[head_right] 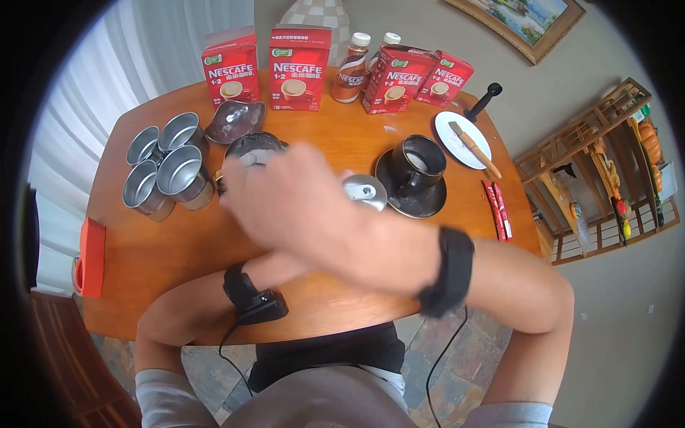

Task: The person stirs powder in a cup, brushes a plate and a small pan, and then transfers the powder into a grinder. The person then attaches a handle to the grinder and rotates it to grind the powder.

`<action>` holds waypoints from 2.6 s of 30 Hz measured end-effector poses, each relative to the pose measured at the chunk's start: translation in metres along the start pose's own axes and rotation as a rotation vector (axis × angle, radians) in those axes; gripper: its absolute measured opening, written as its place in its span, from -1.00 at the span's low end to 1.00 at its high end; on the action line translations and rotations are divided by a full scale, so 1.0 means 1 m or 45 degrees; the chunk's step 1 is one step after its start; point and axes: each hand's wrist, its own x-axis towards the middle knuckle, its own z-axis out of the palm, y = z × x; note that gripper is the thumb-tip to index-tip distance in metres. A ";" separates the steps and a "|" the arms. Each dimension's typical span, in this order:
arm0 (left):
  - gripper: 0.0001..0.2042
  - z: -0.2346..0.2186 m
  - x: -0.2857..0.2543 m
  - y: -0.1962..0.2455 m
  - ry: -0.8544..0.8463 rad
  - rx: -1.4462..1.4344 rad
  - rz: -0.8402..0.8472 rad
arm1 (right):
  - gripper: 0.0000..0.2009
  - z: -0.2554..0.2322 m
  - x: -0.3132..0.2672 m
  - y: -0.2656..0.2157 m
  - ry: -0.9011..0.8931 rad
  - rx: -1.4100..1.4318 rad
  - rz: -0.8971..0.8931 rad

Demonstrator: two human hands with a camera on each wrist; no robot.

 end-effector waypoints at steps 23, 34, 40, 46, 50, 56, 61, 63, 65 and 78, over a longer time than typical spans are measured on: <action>-0.60 -0.002 0.001 0.016 0.001 -0.005 -0.152 | -0.65 -0.066 -0.151 -0.013 -0.120 0.069 0.409; -0.62 0.000 -0.002 0.001 0.010 0.054 -0.028 | -0.64 0.002 0.013 0.028 -0.021 -0.082 -0.131; -0.57 -0.005 0.002 0.018 -0.013 -0.016 -0.207 | -0.58 0.001 -0.008 0.130 -0.492 0.029 0.566; -0.58 -0.004 0.003 0.017 -0.006 -0.021 -0.186 | -0.68 -0.025 -0.128 0.114 -0.231 -0.129 0.727; -0.58 -0.004 0.002 0.019 0.009 -0.034 -0.184 | -0.69 -0.056 -0.162 0.048 -0.242 -0.157 0.832; -0.64 -0.004 0.000 0.022 -0.033 0.008 -0.175 | -0.62 -0.064 -0.130 -0.026 -0.090 -0.018 0.221; -0.55 -0.012 -0.008 0.012 -0.067 -0.284 -0.166 | -0.62 -0.034 -0.055 -0.027 -0.089 -0.116 -0.022; -0.49 -0.012 -0.010 0.005 -0.063 -0.267 -0.128 | -0.63 -0.025 -0.021 -0.017 -0.158 -0.017 0.018; -0.44 0.000 -0.002 -0.005 -0.051 -0.064 -0.096 | -0.61 -0.011 0.006 0.006 -0.207 0.061 0.124; -0.57 -0.005 0.002 0.020 -0.011 -0.003 -0.203 | -0.67 -0.021 -0.121 0.118 -0.158 -0.084 0.712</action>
